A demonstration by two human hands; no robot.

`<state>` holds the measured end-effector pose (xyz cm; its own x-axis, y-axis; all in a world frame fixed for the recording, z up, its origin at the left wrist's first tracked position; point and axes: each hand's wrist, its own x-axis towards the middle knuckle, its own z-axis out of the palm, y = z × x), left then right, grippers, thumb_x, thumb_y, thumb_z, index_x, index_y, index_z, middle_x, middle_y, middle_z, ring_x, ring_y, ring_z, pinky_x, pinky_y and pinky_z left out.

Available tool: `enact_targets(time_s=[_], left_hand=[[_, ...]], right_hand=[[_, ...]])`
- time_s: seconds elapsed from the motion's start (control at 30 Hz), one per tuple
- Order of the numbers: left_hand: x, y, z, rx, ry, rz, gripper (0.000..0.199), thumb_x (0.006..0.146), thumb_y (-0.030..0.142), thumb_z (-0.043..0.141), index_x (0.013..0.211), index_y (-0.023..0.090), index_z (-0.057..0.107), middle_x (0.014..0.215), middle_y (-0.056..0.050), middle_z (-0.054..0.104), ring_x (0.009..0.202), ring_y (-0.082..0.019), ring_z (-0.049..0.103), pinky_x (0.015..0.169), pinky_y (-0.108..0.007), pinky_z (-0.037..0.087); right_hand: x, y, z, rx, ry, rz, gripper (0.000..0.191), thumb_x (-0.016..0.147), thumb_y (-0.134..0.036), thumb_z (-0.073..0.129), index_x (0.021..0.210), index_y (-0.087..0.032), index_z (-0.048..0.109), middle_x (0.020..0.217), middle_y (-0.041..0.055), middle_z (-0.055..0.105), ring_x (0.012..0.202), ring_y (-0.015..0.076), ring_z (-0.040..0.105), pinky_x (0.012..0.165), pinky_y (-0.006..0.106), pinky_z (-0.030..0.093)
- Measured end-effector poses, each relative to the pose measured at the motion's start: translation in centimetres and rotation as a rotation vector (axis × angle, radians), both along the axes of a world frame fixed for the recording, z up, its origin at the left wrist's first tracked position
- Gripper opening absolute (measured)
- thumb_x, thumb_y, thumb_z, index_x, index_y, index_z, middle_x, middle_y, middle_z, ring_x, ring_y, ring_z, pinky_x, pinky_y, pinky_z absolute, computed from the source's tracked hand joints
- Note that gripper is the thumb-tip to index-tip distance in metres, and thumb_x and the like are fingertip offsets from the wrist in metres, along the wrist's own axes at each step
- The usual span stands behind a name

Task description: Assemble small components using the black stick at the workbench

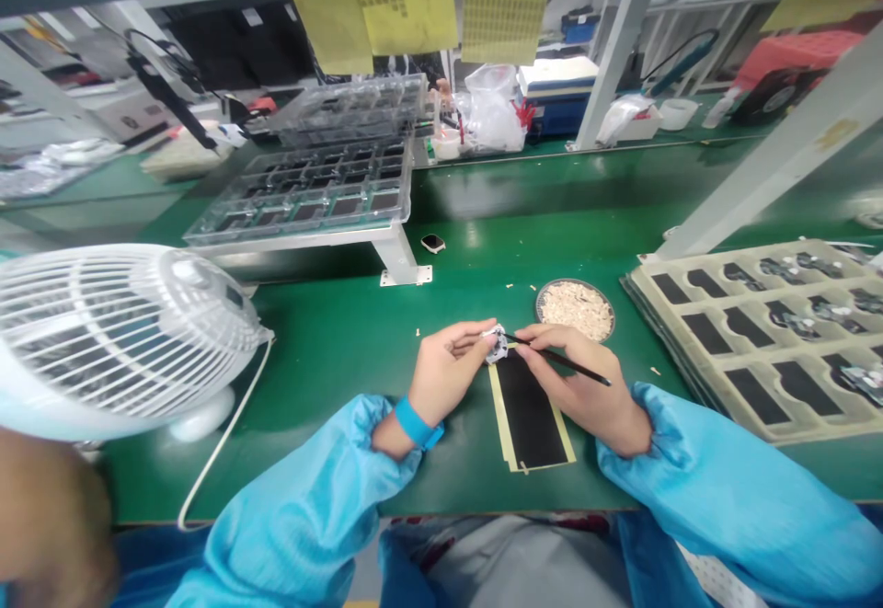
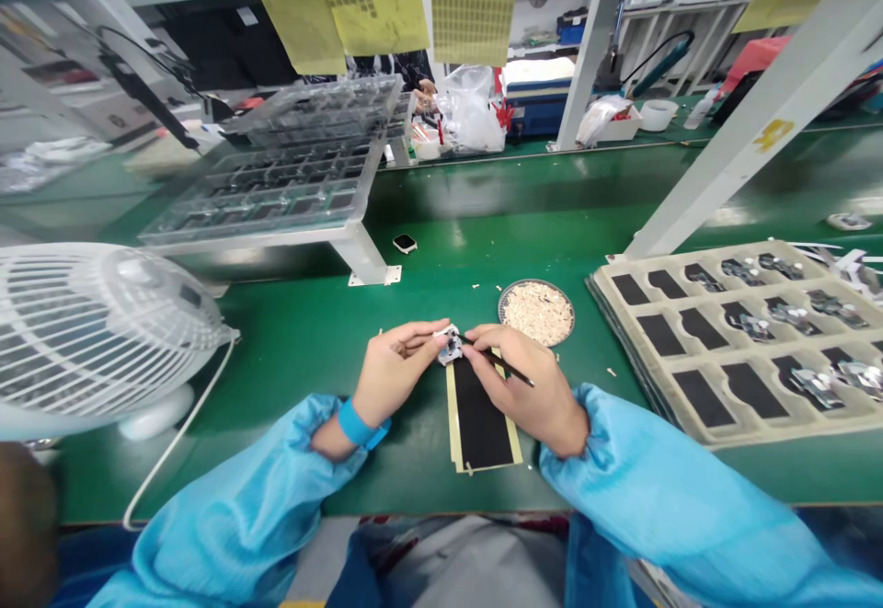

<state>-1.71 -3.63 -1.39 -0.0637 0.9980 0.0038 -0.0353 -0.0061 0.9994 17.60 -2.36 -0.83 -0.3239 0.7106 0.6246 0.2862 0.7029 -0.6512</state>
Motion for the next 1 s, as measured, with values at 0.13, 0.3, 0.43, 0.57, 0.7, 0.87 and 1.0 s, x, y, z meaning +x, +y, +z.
enact_targets(time_s=[0.13,0.3,0.43,0.57,0.7,0.87,1.0], left_hand=[[-0.1,0.1,0.5,-0.053,-0.015,0.013,0.037,0.079,0.034,0.077,0.108,0.012,0.074,0.097,-0.011,0.076,0.088,-0.022,0.074,0.080,-0.029,0.061],[-0.1,0.0,1.2,-0.099,-0.002,0.032,0.040,0.077,0.038,0.079,0.107,0.012,0.075,0.086,-0.011,0.077,0.073,-0.021,0.072,0.062,-0.028,0.060],[-0.1,0.1,1.1,-0.087,0.004,0.041,0.040,0.077,0.039,0.079,0.107,0.012,0.076,0.086,-0.011,0.077,0.070,-0.019,0.070,0.058,-0.026,0.057],[-0.3,0.2,0.9,-0.084,-0.003,0.037,0.041,0.078,0.040,0.078,0.108,0.012,0.075,0.086,-0.011,0.077,0.067,-0.018,0.069,0.057,-0.025,0.056],[-0.5,0.2,1.0,-0.081,0.000,0.043,0.041,0.078,0.040,0.078,0.108,0.012,0.075,0.086,-0.011,0.077,0.067,-0.017,0.069,0.057,-0.024,0.056],[-0.6,0.2,1.2,-0.075,0.013,0.043,0.038,0.079,0.039,0.077,0.108,0.013,0.076,0.089,-0.010,0.077,0.076,-0.020,0.072,0.067,-0.028,0.060],[-0.6,0.1,1.1,-0.035,0.003,0.030,0.035,0.079,0.037,0.077,0.106,0.015,0.076,0.098,-0.010,0.076,0.089,-0.022,0.073,0.083,-0.033,0.061]], right_hand=[[0.0,-0.1,0.2,0.007,0.026,-0.008,0.013,0.095,-0.013,0.067,0.101,-0.023,0.061,0.108,0.0039,0.068,0.099,0.0217,0.066,0.091,0.036,0.053],[0.0,0.0,0.2,0.009,0.059,0.010,0.011,0.096,-0.014,0.065,0.100,-0.024,0.061,0.106,0.0043,0.069,0.096,0.0227,0.067,0.088,0.038,0.055],[0.0,0.0,0.0,-0.035,0.051,0.021,0.011,0.096,-0.015,0.065,0.101,-0.023,0.061,0.106,0.0044,0.069,0.097,0.0221,0.067,0.089,0.037,0.054],[0.3,0.1,0.0,-0.076,0.095,0.041,0.010,0.096,-0.016,0.067,0.101,-0.023,0.061,0.106,0.0042,0.069,0.097,0.0216,0.067,0.084,0.035,0.057],[0.9,0.4,0.0,-0.092,0.090,0.077,0.009,0.095,-0.019,0.068,0.098,-0.022,0.061,0.103,0.0052,0.070,0.094,0.0231,0.068,0.078,0.035,0.060],[0.9,0.6,-0.2,-0.117,0.079,0.052,0.009,0.095,-0.024,0.070,0.098,-0.022,0.061,0.102,0.0062,0.071,0.093,0.0241,0.069,0.079,0.037,0.059],[0.5,0.7,-0.3,-0.229,0.141,0.083,0.014,0.094,-0.029,0.072,0.095,-0.021,0.061,0.100,0.0064,0.071,0.092,0.0234,0.070,0.080,0.037,0.060]])
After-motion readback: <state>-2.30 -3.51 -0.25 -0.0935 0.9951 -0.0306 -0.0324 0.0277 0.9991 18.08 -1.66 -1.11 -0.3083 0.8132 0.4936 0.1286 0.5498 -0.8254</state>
